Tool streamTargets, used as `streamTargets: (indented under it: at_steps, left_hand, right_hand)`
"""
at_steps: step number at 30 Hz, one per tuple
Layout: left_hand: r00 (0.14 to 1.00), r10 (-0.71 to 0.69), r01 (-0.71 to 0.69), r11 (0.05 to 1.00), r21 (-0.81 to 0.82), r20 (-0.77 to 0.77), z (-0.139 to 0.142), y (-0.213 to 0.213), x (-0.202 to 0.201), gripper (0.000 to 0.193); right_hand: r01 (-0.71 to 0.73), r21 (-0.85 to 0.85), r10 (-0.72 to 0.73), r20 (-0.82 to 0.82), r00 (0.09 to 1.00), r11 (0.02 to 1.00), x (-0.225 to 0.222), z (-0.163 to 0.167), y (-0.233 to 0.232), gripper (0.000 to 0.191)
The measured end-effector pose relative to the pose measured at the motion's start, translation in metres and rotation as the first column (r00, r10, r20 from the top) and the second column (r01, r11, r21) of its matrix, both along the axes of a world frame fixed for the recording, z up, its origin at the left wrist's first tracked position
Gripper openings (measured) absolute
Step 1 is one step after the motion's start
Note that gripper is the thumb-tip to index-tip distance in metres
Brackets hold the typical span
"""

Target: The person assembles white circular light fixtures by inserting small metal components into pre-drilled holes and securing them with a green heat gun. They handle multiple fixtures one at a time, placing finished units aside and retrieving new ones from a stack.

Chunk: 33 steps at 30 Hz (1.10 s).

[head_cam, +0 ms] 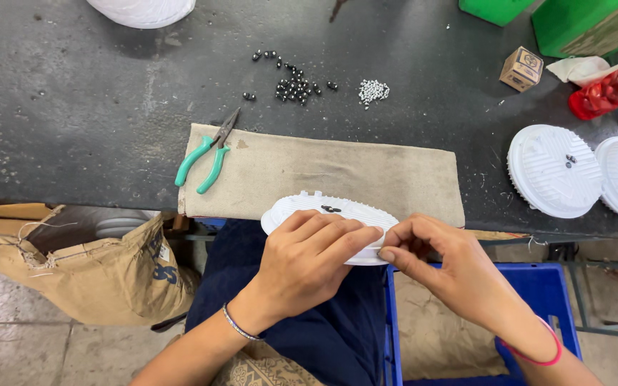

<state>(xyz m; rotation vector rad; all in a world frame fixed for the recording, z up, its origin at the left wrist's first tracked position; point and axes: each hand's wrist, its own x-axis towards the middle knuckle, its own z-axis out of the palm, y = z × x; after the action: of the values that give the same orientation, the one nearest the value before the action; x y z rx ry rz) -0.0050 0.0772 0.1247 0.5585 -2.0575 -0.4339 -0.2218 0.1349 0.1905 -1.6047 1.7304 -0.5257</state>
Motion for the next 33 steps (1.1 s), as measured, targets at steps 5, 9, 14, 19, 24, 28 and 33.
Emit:
streamTargets:
  at_steps: [5,9,14,19,24,28,33]
  left_hand:
    - [1.000,0.005,-0.006,1.000,-0.016,-0.010,0.000,-0.002,-0.001,0.047]
    - [1.000,0.023,-0.024,1.000,-0.019,-0.017,0.000,-0.003,-0.001,0.042]
    - [0.998,0.035,-0.036,0.999,-0.005,-0.050,0.002,-0.011,0.002,0.040]
    - [0.993,0.081,-0.079,0.997,0.027,-0.082,0.007,-0.016,0.007,0.041]
    - [0.991,0.088,-0.081,0.994,0.076,-0.099,0.009,-0.020,0.010,0.044]
    - [0.988,0.101,-0.090,0.991,0.097,-0.116,0.006,-0.020,0.011,0.046]
    - [0.988,0.109,-0.100,0.992,0.082,-0.111,0.003,-0.022,0.011,0.046]
  right_hand:
    - [0.079,0.015,-0.078,-0.011,0.997,0.997,0.000,-0.001,-0.004,0.018]
    - [0.081,0.010,-0.082,0.116,0.990,0.997,-0.005,-0.008,-0.009,0.014]
    - [0.240,-0.178,-0.198,0.223,0.954,0.954,-0.019,0.006,-0.023,0.011]
    - [0.261,-0.744,-0.081,0.269,0.960,0.615,-0.014,0.045,-0.067,0.036]
    - [0.317,-0.706,0.053,0.449,0.892,0.633,0.016,0.067,-0.113,0.043]
    - [0.491,-0.556,0.137,0.743,0.655,0.670,0.031,0.062,-0.114,0.022]
    - [0.391,-0.608,0.298,0.733,0.611,0.691,0.031,0.069,-0.064,0.029]
